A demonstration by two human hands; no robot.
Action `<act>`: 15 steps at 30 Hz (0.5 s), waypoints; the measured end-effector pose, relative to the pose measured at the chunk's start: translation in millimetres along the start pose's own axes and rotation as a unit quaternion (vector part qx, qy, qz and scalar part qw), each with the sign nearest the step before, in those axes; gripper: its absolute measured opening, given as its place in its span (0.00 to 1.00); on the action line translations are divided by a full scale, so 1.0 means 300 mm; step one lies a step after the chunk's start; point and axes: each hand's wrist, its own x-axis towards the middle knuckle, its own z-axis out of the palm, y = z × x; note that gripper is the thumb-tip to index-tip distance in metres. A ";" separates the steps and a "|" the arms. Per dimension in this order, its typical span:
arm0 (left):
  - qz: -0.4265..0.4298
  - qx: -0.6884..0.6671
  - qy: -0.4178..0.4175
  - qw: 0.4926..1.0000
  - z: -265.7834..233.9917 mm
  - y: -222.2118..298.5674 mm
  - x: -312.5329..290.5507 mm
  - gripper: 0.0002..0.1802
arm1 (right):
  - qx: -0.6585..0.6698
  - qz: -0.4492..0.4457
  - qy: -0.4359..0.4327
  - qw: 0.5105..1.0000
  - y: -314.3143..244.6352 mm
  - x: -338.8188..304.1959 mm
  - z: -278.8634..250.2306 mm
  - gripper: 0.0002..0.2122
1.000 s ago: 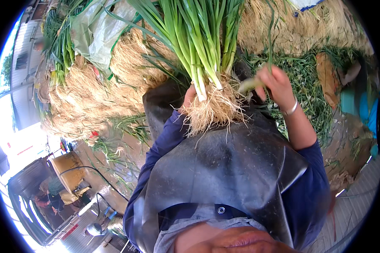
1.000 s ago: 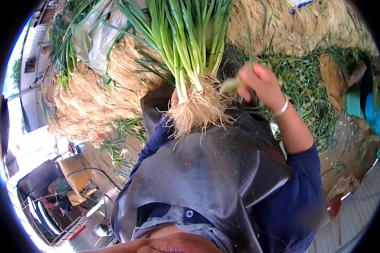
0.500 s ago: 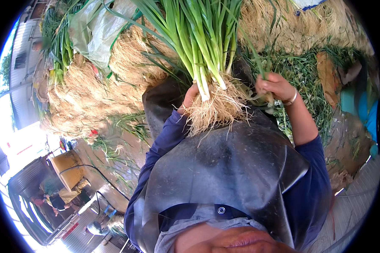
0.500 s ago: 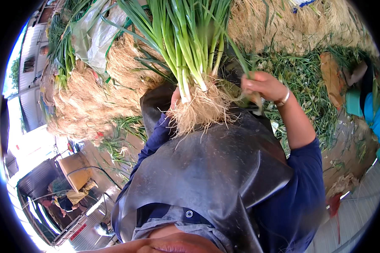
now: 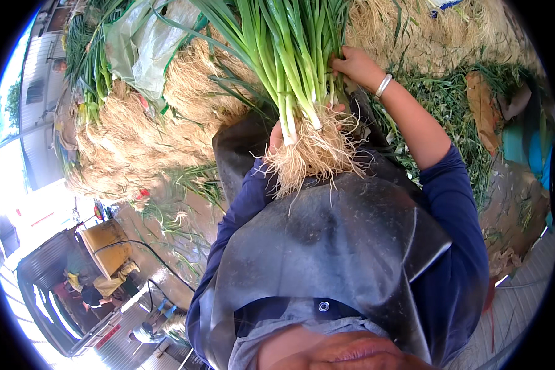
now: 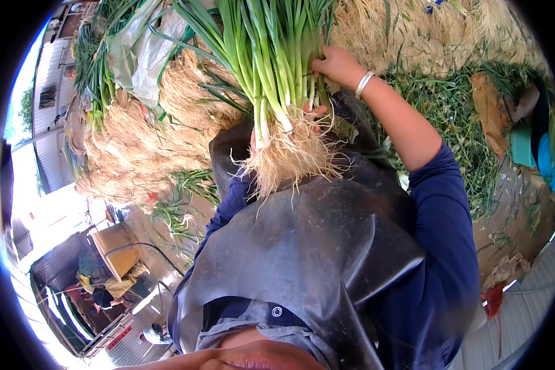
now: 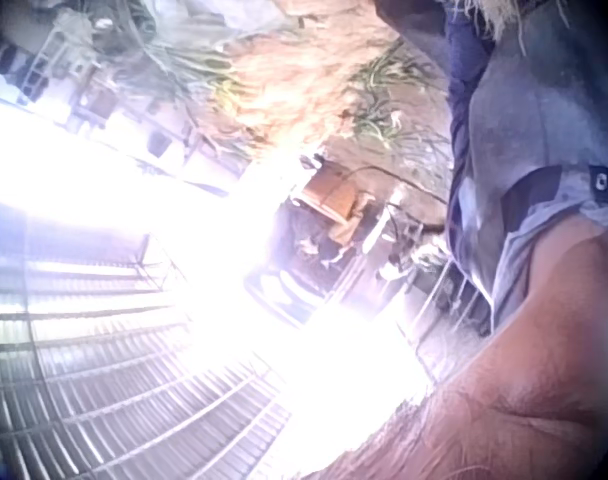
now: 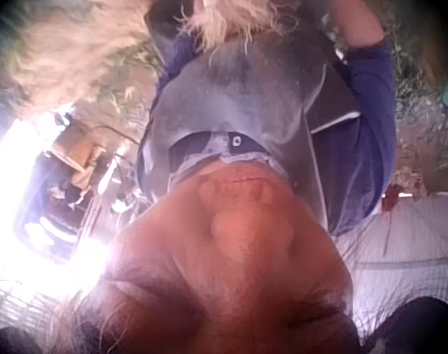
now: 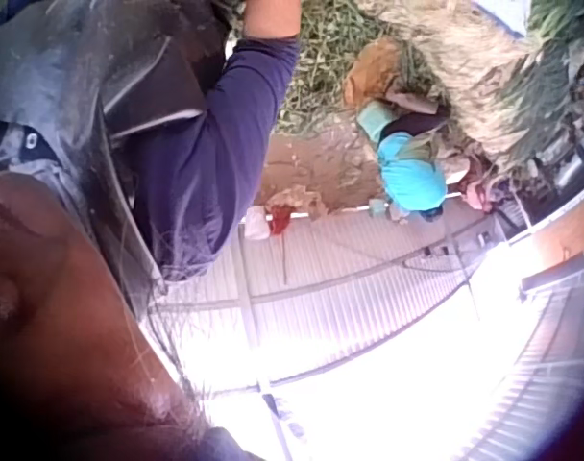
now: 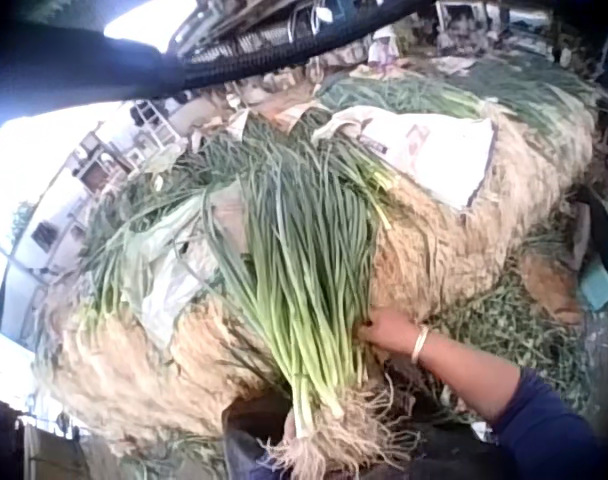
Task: The person sorts a bunch of green onions by hand, removing outer layers and cleaning the roots before placing them to the side.
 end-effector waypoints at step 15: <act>0.019 -0.044 0.044 0.998 -0.058 0.006 0.012 0.34 | -0.048 0.184 0.002 0.982 0.318 -0.416 -0.178 0.27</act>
